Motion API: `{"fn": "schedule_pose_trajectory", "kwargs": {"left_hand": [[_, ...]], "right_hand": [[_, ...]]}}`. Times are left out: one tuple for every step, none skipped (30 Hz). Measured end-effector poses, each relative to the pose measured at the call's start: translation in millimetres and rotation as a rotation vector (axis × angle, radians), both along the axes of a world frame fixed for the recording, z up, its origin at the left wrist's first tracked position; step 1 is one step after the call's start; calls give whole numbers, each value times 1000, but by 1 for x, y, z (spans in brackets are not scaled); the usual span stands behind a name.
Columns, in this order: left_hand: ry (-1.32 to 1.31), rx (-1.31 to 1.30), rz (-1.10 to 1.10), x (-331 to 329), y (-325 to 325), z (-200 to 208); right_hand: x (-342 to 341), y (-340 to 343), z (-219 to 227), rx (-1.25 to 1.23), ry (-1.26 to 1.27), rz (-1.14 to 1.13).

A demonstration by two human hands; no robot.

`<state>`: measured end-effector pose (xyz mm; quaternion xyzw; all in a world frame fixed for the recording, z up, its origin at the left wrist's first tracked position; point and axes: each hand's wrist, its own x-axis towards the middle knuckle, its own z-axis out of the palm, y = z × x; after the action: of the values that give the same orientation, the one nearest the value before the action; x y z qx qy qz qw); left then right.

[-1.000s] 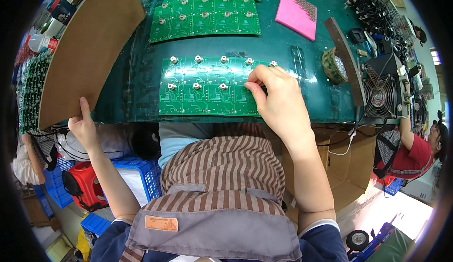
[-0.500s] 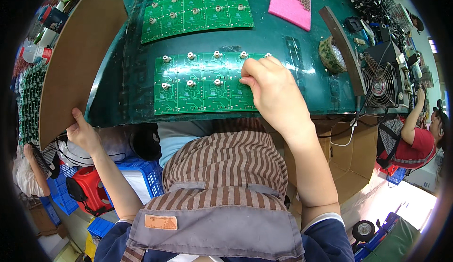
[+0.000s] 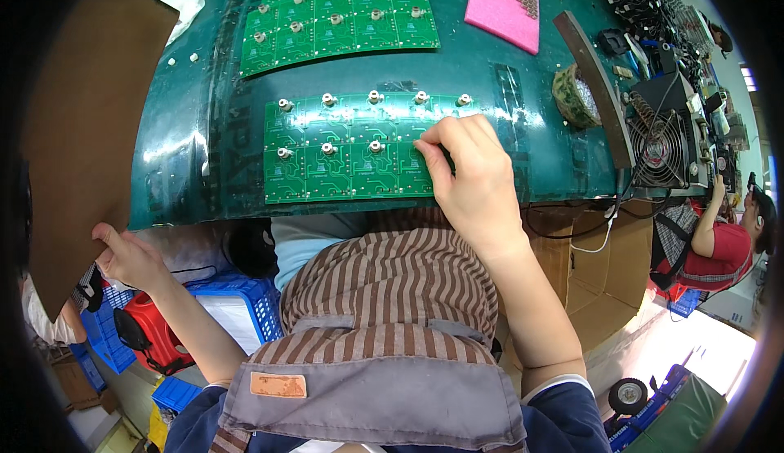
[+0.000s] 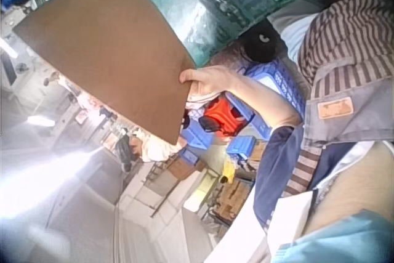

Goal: Assembling electronic components onto printed circuit boards and performing soldering.

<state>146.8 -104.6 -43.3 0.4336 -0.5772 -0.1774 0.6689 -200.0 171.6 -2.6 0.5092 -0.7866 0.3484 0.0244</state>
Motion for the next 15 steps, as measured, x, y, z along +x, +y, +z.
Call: {"fn": "schedule_pose_trajectory", "kwargs": {"left_hand": [[6,89,8,7,-1,-1],[6,89,13,-3,7,8],[42,20,9,-26,19,26],[78,-50,3,-39,26,38],[78,-53,0,-39,25,42],[186,-40,-173,-38,25,44],[294,-26,-347,-38,24,47],[294,-28,-349,-39,26,52],[319,61,-425,-42,29,57],[345,149,-502,-46,31,62],[344,147,-504,-49,33,66],[364,324,-573,-53,35,70],[382,502,-640,-58,38,73],[326,589,-696,-69,41,75],[318,663,-780,-84,47,78]], "right_hand": [[1,0,-1,-24,0,-9],[2,0,-2,-24,0,-4],[2,0,-3,-29,10,1],[1,1,-4,-36,22,2],[1,3,-6,-38,22,-1],[0,4,-9,-74,60,5],[-1,6,-10,-110,98,11],[-2,7,-9,-112,99,10],[-3,9,-7,-75,99,17],[-4,10,-4,-39,100,25],[-6,12,0,-42,100,24],[-8,13,5,-61,33,20],[-10,14,9,-82,-34,16],[-11,17,12,-154,-309,-45],[-11,17,21,-236,-563,-50]]}}
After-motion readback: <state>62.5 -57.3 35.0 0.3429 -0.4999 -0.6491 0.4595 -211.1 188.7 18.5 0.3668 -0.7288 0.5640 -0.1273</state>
